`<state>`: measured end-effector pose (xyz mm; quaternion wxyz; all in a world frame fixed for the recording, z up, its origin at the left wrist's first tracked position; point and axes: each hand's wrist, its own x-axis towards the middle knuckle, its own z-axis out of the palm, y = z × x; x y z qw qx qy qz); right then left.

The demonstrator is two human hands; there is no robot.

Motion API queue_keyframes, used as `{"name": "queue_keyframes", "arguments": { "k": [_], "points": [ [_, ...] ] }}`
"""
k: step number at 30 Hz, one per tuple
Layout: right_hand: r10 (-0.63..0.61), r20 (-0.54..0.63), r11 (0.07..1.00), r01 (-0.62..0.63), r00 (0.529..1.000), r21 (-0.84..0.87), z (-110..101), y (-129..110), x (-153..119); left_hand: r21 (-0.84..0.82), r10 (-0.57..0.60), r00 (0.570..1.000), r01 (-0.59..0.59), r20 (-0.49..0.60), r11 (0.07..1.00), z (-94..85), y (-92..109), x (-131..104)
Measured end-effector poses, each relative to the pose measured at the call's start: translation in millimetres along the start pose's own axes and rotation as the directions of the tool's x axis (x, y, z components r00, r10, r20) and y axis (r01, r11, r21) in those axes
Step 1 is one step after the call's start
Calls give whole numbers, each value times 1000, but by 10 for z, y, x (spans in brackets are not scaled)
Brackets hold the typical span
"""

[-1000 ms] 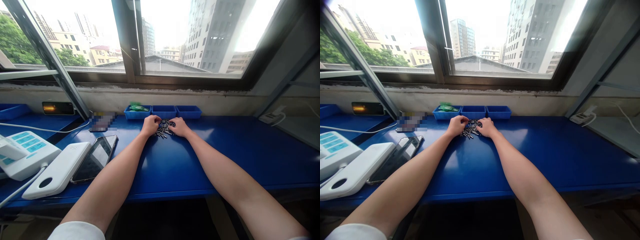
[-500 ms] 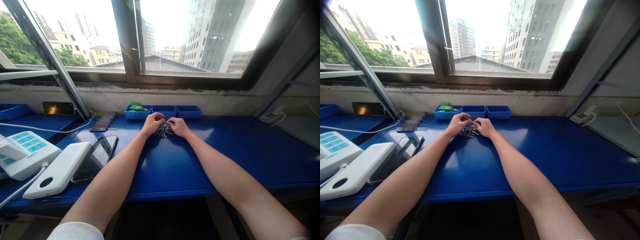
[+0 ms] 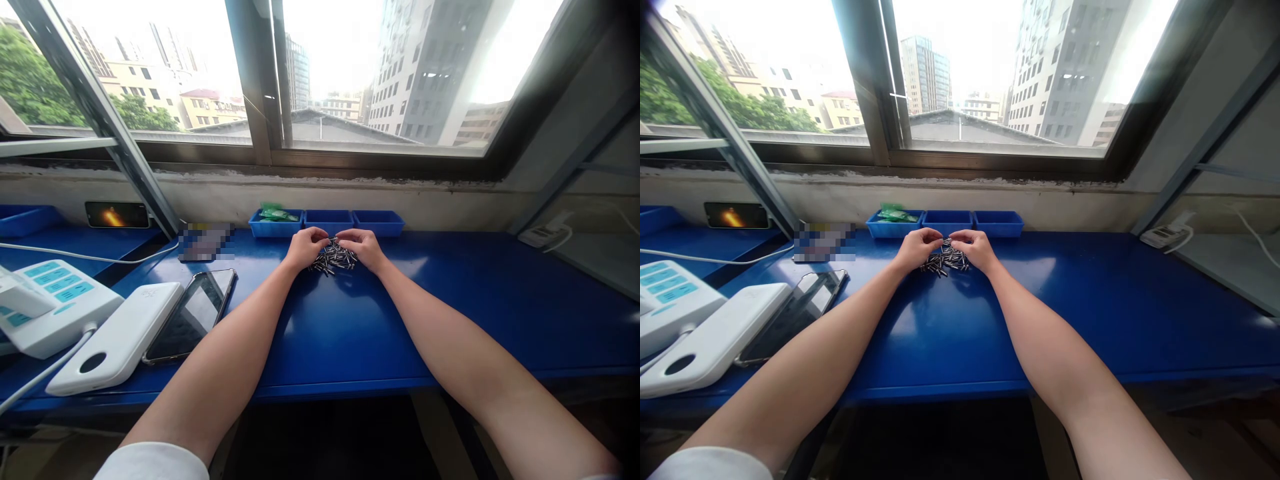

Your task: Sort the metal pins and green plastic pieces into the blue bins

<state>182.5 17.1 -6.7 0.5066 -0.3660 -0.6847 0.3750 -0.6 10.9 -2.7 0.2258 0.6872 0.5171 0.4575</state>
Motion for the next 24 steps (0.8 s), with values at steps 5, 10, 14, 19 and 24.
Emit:
{"name": "queue_keyframes", "arguments": {
  "k": [5, 10, 14, 19, 24],
  "points": [
    [4, -111, 1000, -6, 994, -17, -49, 24, 45, 53, -10, 999, 11, -31, 999, -3, -6, 10],
    [-98, -370, 923, -54, 924, -381, -178, 78, 82, 179, -64, 992, 83, -111, 980, -39, -15, 16],
    [-51, -408, 779, -220, 912, -588, -240, 119, 70, 333, -75, 989, 114, -129, 936, -62, -60, 11],
    [53, -378, 670, -314, 924, -673, -247, 216, 83, 529, -114, 991, 134, -70, 838, -67, -65, -17],
    [142, -338, 613, -350, 931, -709, -250, 254, 99, 592, -119, 992, 118, -37, 797, -52, -49, -31]
  ]
}}
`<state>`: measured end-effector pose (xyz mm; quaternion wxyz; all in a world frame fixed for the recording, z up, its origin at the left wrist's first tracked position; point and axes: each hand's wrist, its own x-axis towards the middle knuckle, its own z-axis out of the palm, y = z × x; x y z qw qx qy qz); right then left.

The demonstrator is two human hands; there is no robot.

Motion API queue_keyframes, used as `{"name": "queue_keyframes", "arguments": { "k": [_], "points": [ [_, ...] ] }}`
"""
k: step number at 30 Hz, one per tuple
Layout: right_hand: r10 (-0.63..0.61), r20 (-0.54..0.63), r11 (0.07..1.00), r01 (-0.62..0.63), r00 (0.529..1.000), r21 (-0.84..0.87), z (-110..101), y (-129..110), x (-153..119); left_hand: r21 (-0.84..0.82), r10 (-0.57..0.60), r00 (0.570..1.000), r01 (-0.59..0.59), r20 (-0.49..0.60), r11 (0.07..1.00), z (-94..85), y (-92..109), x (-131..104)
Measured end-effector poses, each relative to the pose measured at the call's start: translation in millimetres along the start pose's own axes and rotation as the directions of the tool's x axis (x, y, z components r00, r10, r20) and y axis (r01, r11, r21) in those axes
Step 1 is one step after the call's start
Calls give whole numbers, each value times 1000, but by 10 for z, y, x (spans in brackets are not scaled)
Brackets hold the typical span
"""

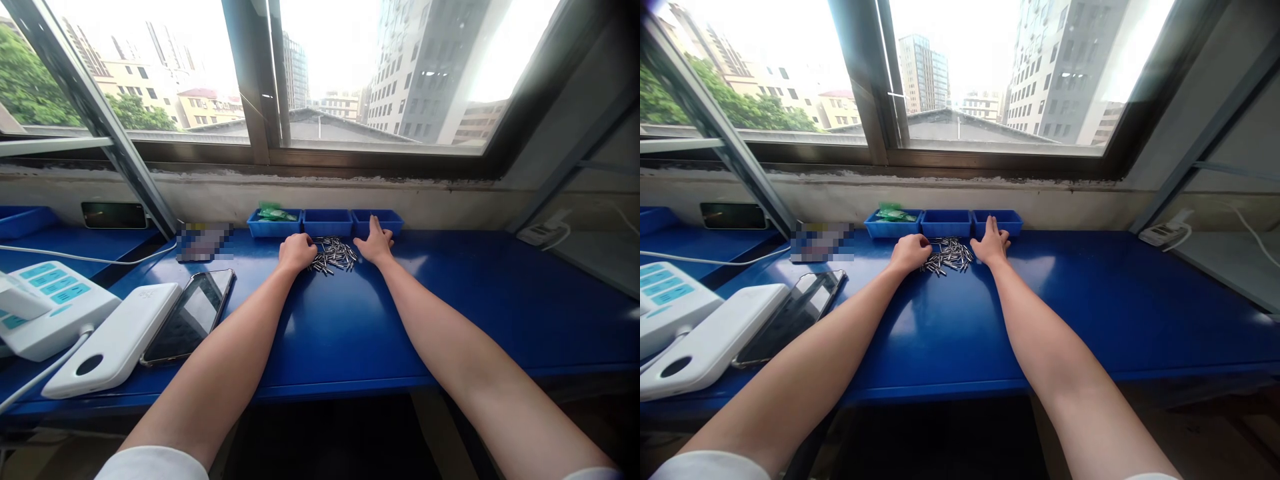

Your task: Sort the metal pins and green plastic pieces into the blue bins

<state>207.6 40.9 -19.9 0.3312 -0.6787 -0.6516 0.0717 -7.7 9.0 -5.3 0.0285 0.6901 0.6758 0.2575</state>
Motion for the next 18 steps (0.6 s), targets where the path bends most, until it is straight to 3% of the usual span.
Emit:
{"name": "queue_keyframes", "arguments": {
  "k": [9, 16, 18],
  "points": [
    [16, 100, 997, -9, 995, -76, -48, -51, -40, 97, 3, 999, -7, 43, 995, -39, 51, -28],
    [-103, -72, 995, 103, 992, -1, -12, -58, -46, 73, 26, 999, -29, 45, 997, -7, 43, -9],
    [-174, -59, 985, 175, 983, 5, 7, -69, -52, 65, 49, 998, -52, 47, 997, 12, 38, -2]
  ]
}}
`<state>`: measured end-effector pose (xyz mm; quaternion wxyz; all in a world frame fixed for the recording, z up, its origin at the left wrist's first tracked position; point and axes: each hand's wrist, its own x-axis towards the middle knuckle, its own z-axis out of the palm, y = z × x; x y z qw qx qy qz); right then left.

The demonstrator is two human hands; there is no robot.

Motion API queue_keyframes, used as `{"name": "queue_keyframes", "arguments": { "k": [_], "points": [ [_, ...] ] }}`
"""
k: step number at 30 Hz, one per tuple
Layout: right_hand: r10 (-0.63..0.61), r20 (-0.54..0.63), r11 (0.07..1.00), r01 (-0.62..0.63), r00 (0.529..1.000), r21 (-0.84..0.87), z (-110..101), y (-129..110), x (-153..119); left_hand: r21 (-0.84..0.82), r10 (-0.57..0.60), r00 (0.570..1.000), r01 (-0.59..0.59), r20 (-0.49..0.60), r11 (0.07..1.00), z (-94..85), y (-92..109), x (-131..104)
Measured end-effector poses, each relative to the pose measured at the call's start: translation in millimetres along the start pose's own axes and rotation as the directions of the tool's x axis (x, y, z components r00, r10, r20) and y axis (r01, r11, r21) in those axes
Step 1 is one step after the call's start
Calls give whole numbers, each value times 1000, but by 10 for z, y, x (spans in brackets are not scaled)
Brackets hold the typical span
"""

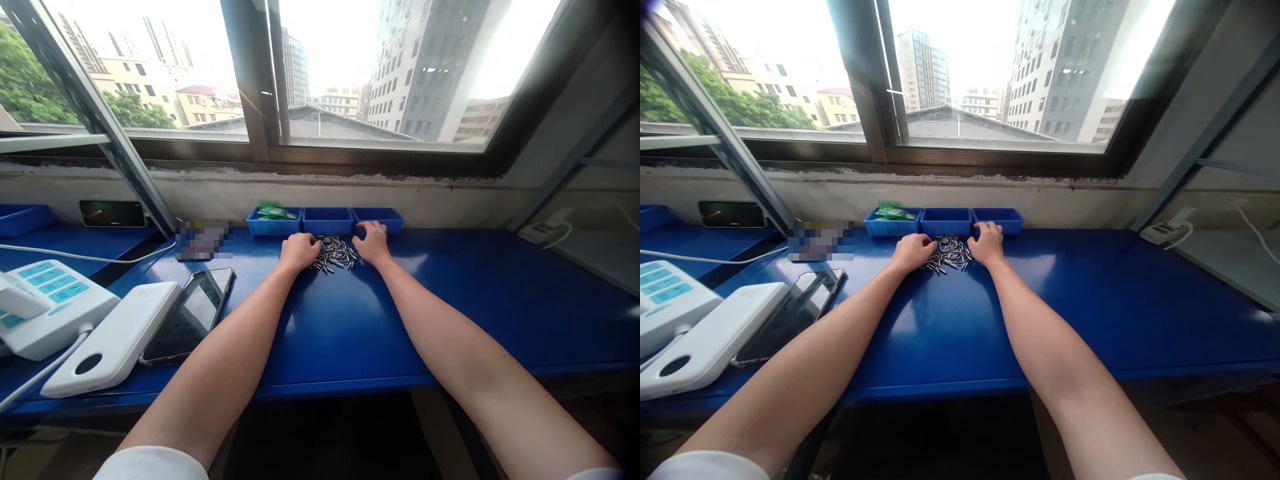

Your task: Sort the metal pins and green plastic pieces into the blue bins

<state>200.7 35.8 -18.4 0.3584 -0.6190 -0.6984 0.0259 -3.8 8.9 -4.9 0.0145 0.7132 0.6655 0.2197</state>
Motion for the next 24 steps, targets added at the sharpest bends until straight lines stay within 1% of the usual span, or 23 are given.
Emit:
{"name": "queue_keyframes", "arguments": {
  "k": [3, 5, 7, 9, 17, 20, 24],
  "points": [
    [-64, 126, 998, 65, 990, -3, 7, -42, -17, 5, 36, 999, -36, 0, 999, 24, -5, 9],
    [-50, 200, 998, 57, 979, -27, -3, -75, -32, 10, 59, 998, -59, 2, 998, 35, -6, 12],
    [-27, 239, 998, 41, 971, -55, -15, -98, -42, 11, 84, 996, -84, 9, 996, 45, -7, 14],
    [-39, 257, 997, 56, 966, -58, -20, -105, -46, 10, 109, 994, -109, 18, 994, 53, -6, 13],
    [-184, 287, 983, 182, 940, 32, 1, -95, -49, -7, 181, 982, -181, 44, 983, 68, -5, 4],
    [-212, 291, 977, 200, 933, 70, -4, -118, -63, -14, 193, 980, -193, 53, 981, 58, 1, -4],
    [-216, 285, 976, 195, 934, 102, -9, -146, -75, -19, 194, 979, -193, 60, 981, 47, 10, -9]
  ]
}}
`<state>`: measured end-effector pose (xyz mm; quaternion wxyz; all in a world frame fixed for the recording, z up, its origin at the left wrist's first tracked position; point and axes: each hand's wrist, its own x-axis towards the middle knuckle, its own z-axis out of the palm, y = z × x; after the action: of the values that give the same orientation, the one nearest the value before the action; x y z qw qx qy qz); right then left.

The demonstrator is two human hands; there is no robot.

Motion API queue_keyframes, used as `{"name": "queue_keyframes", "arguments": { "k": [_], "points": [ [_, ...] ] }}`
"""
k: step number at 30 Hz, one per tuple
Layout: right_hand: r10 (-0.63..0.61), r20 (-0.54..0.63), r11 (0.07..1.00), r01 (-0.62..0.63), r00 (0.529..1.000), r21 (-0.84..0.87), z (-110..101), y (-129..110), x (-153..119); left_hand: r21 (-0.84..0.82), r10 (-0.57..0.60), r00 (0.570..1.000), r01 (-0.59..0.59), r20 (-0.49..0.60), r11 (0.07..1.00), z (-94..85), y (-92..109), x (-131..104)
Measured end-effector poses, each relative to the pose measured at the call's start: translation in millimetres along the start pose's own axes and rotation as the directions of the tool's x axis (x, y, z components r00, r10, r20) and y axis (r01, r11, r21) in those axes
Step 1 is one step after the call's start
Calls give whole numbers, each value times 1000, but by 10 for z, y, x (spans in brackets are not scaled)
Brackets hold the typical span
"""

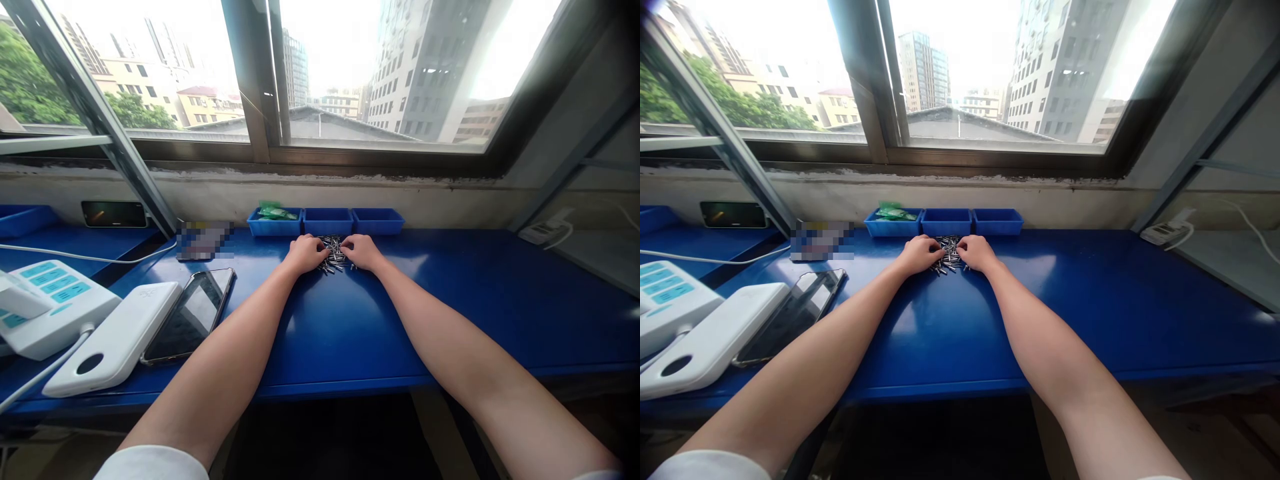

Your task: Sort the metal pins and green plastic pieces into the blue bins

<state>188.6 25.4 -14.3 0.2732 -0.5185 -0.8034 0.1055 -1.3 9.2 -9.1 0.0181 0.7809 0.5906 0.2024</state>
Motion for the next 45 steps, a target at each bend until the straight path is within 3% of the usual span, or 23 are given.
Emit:
{"name": "queue_keyframes", "arguments": {
  "k": [10, 18, 23, 31, 35, 39, 42, 45],
  "points": [
    [6, -8, 1000, -6, 1000, -20, -34, -75, -14, 4, 8, 1000, -8, -7, 1000, 12, -4, 3],
    [178, 20, 964, -170, 984, -206, -56, -105, 3, 9, 11, 1000, -11, 0, 1000, 3, -1, 1],
    [125, 87, 980, -109, 988, -167, -34, -91, 24, 6, 14, 1000, -14, -3, 1000, 0, 1, -6],
    [152, 63, 981, -143, 986, -134, -33, -120, 5, 5, 14, 1000, -14, 1, 1000, 2, 7, -11],
    [70, -62, 996, -73, 996, -49, -10, -96, 14, -31, 23, 997, -25, -67, 999, -9, 21, -18],
    [-69, -88, 993, 77, 994, 86, -14, -142, -3, -175, 131, 973, -165, -191, 971, -39, 57, -37],
    [-106, -61, 981, 114, 993, 154, -23, -196, -28, -248, 213, 961, -253, -177, 935, -58, 80, -49],
    [-106, -78, 971, 121, 991, 206, -19, -216, -40, -275, 205, 966, -242, -157, 930, -69, 85, -47]
  ]
}}
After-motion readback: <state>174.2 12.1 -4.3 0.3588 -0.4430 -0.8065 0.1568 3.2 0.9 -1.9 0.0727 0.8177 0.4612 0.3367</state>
